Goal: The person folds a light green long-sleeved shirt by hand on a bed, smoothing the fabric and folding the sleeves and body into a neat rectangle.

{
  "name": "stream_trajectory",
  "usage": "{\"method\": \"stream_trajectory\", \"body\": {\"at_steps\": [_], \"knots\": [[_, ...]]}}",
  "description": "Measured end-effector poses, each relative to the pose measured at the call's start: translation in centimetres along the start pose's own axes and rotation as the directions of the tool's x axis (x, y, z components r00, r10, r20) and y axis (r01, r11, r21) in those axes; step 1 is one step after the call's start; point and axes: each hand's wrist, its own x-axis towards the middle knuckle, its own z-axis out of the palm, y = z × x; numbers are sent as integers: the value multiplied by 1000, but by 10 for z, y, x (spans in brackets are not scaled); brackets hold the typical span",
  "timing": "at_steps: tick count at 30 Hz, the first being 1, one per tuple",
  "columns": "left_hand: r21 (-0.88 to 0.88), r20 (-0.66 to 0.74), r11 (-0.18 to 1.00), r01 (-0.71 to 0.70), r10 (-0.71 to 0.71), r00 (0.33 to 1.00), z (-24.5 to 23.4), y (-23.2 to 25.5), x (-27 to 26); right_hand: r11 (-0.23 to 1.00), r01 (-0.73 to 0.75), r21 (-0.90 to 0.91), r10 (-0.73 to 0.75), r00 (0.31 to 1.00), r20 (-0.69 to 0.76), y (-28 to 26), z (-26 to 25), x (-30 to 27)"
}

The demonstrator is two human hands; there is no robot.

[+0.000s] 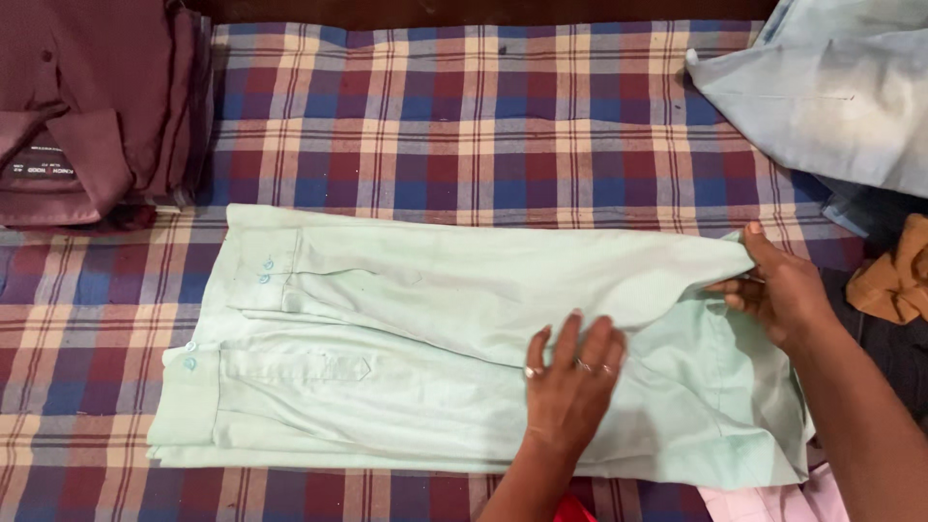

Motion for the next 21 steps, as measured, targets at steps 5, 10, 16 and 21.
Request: {"method": "stream_trajectory", "body": {"at_steps": [5, 10, 16, 21], "knots": [[-85, -32, 970, 230, -233, 972, -20, -20, 22, 999, 51, 17, -51, 999, 4, 14, -4, 23], [-532, 240, 838, 120, 13, 971, -37, -16, 14, 998, 54, 46, -48, 992, -116, 15, 9, 36], [-558, 541, 783, 273, 94, 836, -41, -20, 14, 925, 98, -368, -206, 942, -266, 7, 10, -2], [-230, 252, 964, 136, -76, 965, -8, -53, 32, 434, 444, -784, -846, 499, -186, 18, 28, -50]]}}
